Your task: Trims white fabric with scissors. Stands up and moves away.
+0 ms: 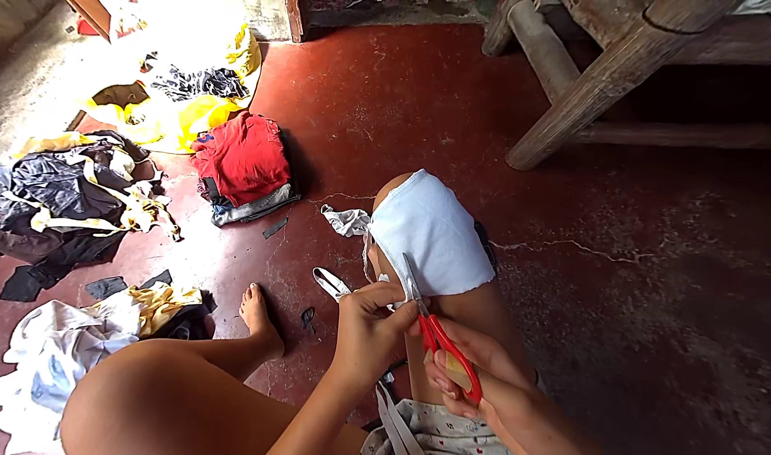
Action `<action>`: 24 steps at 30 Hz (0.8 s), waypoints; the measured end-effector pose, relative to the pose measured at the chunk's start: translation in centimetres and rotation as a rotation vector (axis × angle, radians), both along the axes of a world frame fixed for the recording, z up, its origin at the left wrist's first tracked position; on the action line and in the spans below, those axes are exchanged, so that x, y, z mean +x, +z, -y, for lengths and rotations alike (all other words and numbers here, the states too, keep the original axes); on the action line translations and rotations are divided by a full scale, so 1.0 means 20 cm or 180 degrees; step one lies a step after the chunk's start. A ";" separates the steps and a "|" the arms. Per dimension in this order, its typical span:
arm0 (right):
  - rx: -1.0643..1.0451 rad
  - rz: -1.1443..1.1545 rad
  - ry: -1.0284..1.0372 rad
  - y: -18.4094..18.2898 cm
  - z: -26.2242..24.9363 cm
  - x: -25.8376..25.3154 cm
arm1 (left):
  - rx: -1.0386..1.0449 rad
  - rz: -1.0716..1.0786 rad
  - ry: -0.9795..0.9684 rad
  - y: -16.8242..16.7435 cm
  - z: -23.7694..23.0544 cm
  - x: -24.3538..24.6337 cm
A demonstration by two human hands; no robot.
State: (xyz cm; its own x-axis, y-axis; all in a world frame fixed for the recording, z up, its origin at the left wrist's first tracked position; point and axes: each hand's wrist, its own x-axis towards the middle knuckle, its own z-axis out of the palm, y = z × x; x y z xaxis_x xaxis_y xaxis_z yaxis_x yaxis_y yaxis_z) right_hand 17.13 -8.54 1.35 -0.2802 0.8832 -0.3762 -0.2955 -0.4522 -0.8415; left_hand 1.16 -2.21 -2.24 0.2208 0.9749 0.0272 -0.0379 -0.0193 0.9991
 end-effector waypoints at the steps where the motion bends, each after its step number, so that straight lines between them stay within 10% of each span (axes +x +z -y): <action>1: 0.0009 -0.0006 -0.0009 0.00 0.00 0.00 | 0.0024 -0.0016 -0.0004 0.00 0.00 0.00; 24: 0.0190 0.0368 0.0101 0.07 -0.01 0.01 | 0.0515 -0.0870 0.0559 0.02 -0.06 -0.02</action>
